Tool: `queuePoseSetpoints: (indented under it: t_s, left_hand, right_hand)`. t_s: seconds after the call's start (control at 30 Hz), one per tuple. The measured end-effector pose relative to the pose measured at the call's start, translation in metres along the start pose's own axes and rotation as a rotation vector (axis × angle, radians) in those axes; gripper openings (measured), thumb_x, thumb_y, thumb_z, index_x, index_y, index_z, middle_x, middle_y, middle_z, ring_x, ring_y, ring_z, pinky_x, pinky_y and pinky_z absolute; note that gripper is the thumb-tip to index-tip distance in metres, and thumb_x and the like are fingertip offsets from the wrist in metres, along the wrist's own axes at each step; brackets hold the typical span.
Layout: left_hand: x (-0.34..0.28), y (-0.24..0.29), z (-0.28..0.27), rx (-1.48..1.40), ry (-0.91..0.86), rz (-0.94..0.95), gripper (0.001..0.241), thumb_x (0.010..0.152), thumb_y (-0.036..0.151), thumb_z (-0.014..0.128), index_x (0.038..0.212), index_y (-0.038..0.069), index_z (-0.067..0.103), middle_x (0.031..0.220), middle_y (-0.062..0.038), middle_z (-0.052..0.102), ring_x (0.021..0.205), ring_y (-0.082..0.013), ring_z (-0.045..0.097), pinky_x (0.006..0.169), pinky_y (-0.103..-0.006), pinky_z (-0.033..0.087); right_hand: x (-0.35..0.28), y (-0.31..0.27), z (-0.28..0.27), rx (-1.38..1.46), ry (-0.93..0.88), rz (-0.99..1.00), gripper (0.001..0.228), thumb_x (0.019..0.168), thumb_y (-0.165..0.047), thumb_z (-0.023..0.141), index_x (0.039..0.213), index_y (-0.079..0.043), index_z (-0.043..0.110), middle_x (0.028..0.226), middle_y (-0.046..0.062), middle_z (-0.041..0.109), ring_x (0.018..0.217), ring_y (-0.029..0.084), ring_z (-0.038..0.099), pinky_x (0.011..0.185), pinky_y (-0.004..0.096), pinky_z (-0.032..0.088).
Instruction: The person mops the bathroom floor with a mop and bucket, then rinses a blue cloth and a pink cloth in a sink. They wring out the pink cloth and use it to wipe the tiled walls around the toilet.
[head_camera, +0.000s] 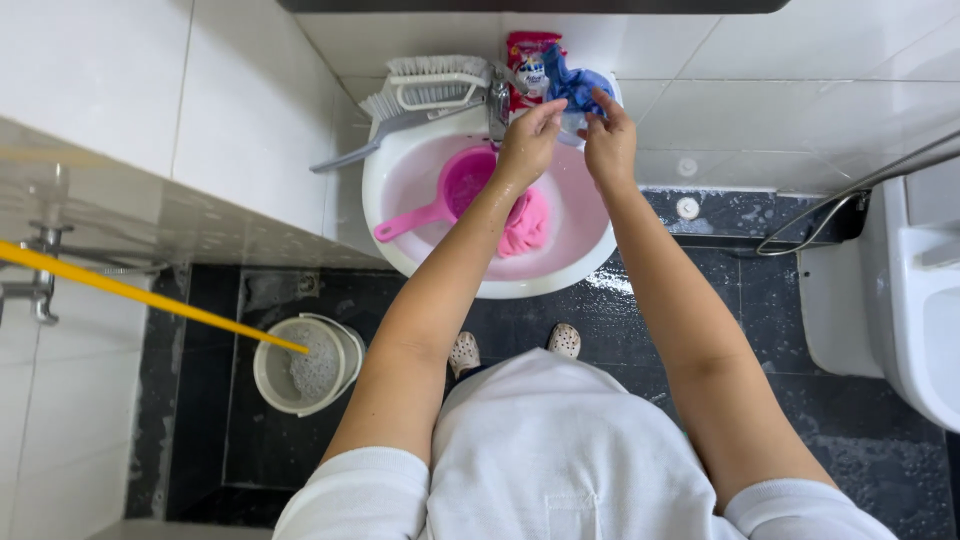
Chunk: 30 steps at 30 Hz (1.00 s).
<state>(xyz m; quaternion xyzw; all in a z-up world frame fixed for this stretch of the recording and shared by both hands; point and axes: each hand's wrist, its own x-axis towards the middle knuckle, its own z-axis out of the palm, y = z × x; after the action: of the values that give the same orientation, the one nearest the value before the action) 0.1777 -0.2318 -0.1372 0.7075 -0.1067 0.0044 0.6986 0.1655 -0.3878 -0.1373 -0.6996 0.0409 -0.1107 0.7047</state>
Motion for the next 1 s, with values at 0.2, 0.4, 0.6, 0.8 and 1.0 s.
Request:
queuePoseSetpoints:
  t_s: [0.2,0.4,0.6,0.8,1.0]
  left_hand:
    - [0.039,0.004,0.022,0.338,0.015,-0.008,0.043,0.100,0.024,0.055,0.138,0.005,0.061,0.134,-0.023,0.066,0.122,-0.0350,0.064,0.103,-0.0408,0.048]
    - [0.075,-0.031,0.069,0.795,-0.104,-0.130,0.049,0.096,0.026,0.060,0.136,-0.001,0.058,0.136,-0.031,0.058,0.127,-0.0461,0.055,0.107,-0.0492,0.042]
    - [0.080,-0.010,0.071,0.847,-0.134,-0.058,0.036,0.094,0.023,0.065,0.122,0.001,0.066,0.119,-0.024,0.069,0.115,-0.0404,0.064,0.100,-0.0463,0.049]
    - [0.027,0.055,0.021,0.654,0.016,0.076,0.021,0.093,0.021,0.068,0.106,0.006,0.074,0.101,-0.017,0.076,0.097,-0.0355,0.073,0.084,-0.0444,0.057]
    - [-0.080,0.050,-0.059,0.618,0.079,-0.107,0.021,0.093,0.022,0.070,0.105,0.005,0.073,0.100,-0.016,0.076,0.094,-0.0321,0.074,0.083,-0.0423,0.057]
  right_hand:
    - [0.019,-0.047,-0.034,0.570,0.010,0.600,0.058,0.099,0.006,0.037,0.155,0.007,0.024,0.123,0.027,0.057,0.099,0.041,0.074,0.086,0.042,0.065]
    - [-0.011,-0.046,-0.048,0.628,-0.037,0.562,0.051,0.099,0.004,0.039,0.149,0.007,0.034,0.124,0.023,0.063,0.101,0.037,0.074,0.085,0.045,0.066]
    - [-0.033,0.016,-0.037,0.435,-0.035,0.560,0.039,0.098,0.005,0.042,0.136,0.009,0.052,0.113,0.021,0.068,0.094,0.031,0.073,0.084,0.045,0.065]
    - [-0.076,0.136,-0.008,-0.285,-0.529,0.354,0.035,0.092,-0.006,0.058,0.126,-0.002,0.068,0.114,0.018,0.074,0.094,0.031,0.076,0.085,0.045,0.063]
    - [-0.122,0.026,0.063,-1.340,-0.900,-0.091,0.074,0.071,-0.047,0.083,0.135,-0.018,0.060,0.138,0.022,0.054,0.115,0.044,0.058,0.093,0.052,0.050]
